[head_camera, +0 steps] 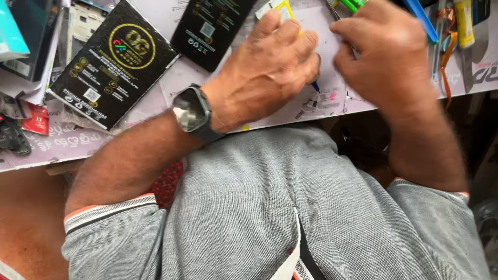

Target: The person assembles a mobile phone by hand, applying adhesive to the frame and connecting internal ribbon cables to the circuit board.

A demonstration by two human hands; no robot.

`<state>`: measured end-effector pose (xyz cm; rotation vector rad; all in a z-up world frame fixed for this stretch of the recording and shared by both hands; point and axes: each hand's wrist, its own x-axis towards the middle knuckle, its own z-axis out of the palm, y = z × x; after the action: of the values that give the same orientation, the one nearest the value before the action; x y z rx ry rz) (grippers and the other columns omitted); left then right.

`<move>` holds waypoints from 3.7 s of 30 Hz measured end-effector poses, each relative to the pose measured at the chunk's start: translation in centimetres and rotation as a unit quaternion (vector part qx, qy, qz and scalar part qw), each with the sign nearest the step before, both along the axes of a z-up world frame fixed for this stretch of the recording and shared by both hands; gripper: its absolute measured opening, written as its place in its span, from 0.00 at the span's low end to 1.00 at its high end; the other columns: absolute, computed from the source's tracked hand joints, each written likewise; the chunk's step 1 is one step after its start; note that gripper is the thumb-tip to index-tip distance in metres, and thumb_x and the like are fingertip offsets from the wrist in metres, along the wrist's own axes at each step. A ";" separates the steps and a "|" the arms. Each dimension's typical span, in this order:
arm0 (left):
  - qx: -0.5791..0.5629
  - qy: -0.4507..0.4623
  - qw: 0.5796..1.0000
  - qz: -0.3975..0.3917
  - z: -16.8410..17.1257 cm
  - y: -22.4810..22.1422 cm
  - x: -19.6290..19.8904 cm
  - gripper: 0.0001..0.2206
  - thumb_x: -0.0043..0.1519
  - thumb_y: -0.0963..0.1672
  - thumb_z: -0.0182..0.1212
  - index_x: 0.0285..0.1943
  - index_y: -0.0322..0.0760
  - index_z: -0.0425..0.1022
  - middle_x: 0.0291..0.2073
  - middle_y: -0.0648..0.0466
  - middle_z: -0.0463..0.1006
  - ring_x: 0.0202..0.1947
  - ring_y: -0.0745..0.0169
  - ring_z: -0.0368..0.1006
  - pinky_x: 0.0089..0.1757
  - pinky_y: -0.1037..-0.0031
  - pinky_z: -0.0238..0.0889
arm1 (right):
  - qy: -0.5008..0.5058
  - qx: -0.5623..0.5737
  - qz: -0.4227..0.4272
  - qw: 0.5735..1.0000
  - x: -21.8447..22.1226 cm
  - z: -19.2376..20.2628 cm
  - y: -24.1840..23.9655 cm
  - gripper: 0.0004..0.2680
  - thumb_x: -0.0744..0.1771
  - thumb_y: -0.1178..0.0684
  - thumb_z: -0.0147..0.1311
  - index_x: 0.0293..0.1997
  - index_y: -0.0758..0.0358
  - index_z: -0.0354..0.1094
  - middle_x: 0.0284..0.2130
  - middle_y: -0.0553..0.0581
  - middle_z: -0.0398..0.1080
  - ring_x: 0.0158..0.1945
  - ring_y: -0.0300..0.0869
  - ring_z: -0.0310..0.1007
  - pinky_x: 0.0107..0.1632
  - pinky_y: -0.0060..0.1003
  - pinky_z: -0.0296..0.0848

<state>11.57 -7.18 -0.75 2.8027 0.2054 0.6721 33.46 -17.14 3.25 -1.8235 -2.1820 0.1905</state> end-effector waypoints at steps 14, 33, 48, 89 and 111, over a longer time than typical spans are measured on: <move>-0.149 -0.014 0.989 -0.021 4.9 3.1 0.0 0.19 0.64 0.45 0.70 0.57 0.31 0.67 0.37 0.47 0.72 0.32 0.48 0.74 0.34 0.60 0.66 | 0.785 0.048 -0.088 0.611 1.2 -2.8 -2.5 0.08 0.69 0.61 0.61 0.51 0.70 0.66 0.39 0.71 0.75 0.41 0.53 0.80 0.44 0.50 0.83; -0.261 -0.037 0.965 -0.010 3.8 4.5 -4.3 0.26 0.66 0.44 0.71 0.69 0.31 0.63 0.50 0.45 0.77 0.45 0.47 0.79 0.42 0.65 0.74 | 0.816 0.040 -0.042 0.575 -3.9 -4.0 1.8 0.07 0.74 0.58 0.57 0.56 0.68 0.63 0.43 0.66 0.74 0.49 0.49 0.81 0.50 0.51 0.84; -0.616 -0.213 0.753 0.087 1.9 2.1 -3.7 0.14 0.73 0.39 0.68 0.63 0.31 0.69 0.49 0.54 0.70 0.47 0.68 0.73 0.49 0.76 0.73 | 0.186 -0.045 -0.058 0.980 -4.6 -1.2 2.6 0.09 0.66 0.62 0.67 0.47 0.65 0.72 0.32 0.59 0.72 0.33 0.48 0.74 0.38 0.42 0.74; -0.584 -0.140 0.796 -0.078 3.9 8.4 -5.8 0.08 0.78 0.43 0.57 0.53 0.30 0.72 0.47 0.53 0.80 0.44 0.73 0.76 0.49 0.79 0.75 | 0.282 0.017 0.062 0.957 -3.4 -2.5 4.2 0.26 0.65 0.57 0.71 0.68 0.64 0.59 0.42 0.56 0.68 0.37 0.40 0.66 0.33 0.33 0.67; -0.615 -0.129 0.768 -0.122 3.0 8.1 -6.2 0.04 0.76 0.41 0.60 0.53 0.32 0.73 0.57 0.46 0.80 0.55 0.67 0.78 0.58 0.74 0.75 | 0.329 0.080 0.104 0.935 -3.3 -4.3 4.4 0.23 0.69 0.56 0.69 0.69 0.61 0.59 0.55 0.65 0.71 0.50 0.46 0.75 0.46 0.35 0.78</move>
<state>5.40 0.91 2.26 1.4125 0.1369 0.5348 30.18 -12.76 -1.05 -1.1976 -1.8272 0.5619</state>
